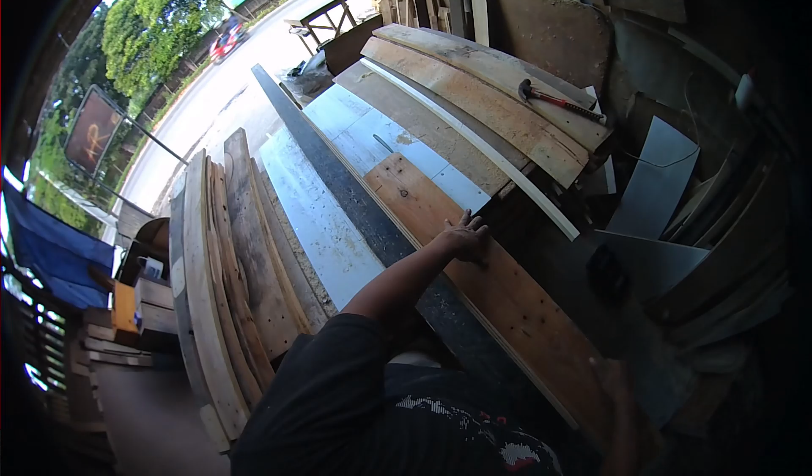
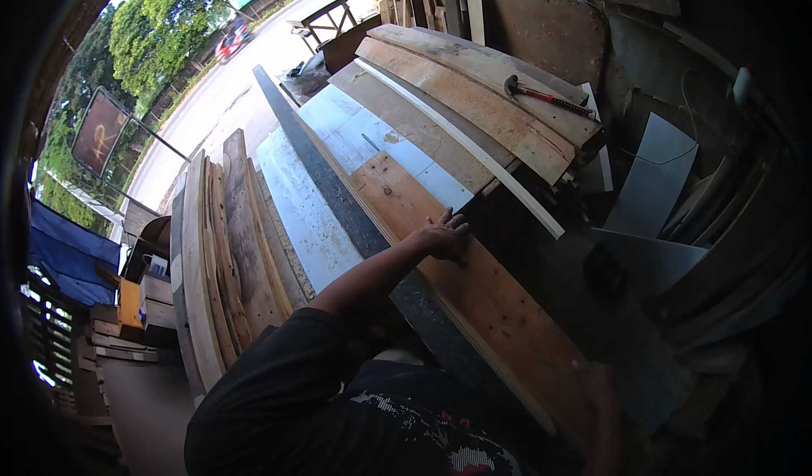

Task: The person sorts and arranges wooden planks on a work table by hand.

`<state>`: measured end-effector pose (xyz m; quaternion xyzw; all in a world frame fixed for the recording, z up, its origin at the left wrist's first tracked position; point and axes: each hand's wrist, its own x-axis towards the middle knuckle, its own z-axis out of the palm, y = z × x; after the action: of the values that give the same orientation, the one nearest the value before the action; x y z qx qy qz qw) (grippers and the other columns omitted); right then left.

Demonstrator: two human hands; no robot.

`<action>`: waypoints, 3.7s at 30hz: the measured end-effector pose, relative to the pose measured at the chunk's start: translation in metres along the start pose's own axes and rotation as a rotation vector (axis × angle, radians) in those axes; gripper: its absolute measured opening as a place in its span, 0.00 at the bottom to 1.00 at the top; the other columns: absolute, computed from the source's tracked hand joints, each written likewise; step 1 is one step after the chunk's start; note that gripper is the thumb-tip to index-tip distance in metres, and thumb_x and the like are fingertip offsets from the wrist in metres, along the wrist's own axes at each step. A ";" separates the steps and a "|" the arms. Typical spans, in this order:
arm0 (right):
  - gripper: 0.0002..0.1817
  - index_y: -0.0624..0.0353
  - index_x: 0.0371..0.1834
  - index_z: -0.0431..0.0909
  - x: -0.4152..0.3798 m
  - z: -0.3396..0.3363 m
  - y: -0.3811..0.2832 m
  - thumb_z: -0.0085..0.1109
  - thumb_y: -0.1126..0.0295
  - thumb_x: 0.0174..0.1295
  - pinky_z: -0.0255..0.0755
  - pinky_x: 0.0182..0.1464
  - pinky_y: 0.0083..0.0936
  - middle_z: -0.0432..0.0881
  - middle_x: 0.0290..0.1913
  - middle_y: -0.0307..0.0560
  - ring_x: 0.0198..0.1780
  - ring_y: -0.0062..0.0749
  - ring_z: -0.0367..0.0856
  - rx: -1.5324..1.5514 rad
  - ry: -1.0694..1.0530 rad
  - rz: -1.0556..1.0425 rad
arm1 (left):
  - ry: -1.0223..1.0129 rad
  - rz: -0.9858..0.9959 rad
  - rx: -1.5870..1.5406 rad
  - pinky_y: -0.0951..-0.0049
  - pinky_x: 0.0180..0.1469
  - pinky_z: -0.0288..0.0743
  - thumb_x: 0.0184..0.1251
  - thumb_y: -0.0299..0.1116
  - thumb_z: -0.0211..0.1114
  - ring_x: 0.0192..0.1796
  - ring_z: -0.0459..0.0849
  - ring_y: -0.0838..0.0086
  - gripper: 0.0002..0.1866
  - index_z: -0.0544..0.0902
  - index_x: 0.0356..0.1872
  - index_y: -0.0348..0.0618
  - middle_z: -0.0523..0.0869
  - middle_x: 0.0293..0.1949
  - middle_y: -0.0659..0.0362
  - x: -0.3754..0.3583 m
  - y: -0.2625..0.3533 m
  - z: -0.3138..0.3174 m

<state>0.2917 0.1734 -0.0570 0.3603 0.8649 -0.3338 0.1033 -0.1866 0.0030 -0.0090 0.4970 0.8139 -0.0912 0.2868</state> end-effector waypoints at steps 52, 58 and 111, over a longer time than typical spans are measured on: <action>0.35 0.71 0.51 0.77 0.119 0.021 -0.153 0.48 0.42 0.69 0.71 0.54 0.49 0.78 0.51 0.74 0.58 0.69 0.72 -0.129 -0.224 -0.020 | 1.223 -0.435 -0.608 0.55 0.77 0.43 0.77 0.51 0.42 0.75 0.56 0.50 0.34 0.55 0.75 0.39 0.61 0.73 0.45 -0.062 -0.172 0.102; 0.43 0.68 0.34 0.83 0.137 0.035 -0.165 0.37 0.33 0.68 0.72 0.44 0.53 0.81 0.33 0.73 0.45 0.70 0.79 -0.184 -0.123 -0.111 | 1.201 -0.429 -0.617 0.55 0.77 0.41 0.77 0.52 0.41 0.76 0.54 0.50 0.34 0.55 0.75 0.39 0.60 0.73 0.46 -0.064 -0.171 0.098; 0.48 0.65 0.47 0.83 0.277 0.067 -0.275 0.31 0.26 0.64 0.70 0.60 0.41 0.83 0.47 0.59 0.53 0.50 0.81 0.140 -0.482 -0.180 | 1.168 -0.339 -0.563 0.56 0.77 0.38 0.80 0.49 0.37 0.76 0.55 0.56 0.31 0.57 0.74 0.37 0.61 0.74 0.47 -0.046 -0.191 0.117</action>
<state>-0.1022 0.1407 -0.0854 0.1980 0.8187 -0.4770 0.2510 -0.2918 -0.1759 -0.1050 0.2362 0.8950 0.3648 -0.1004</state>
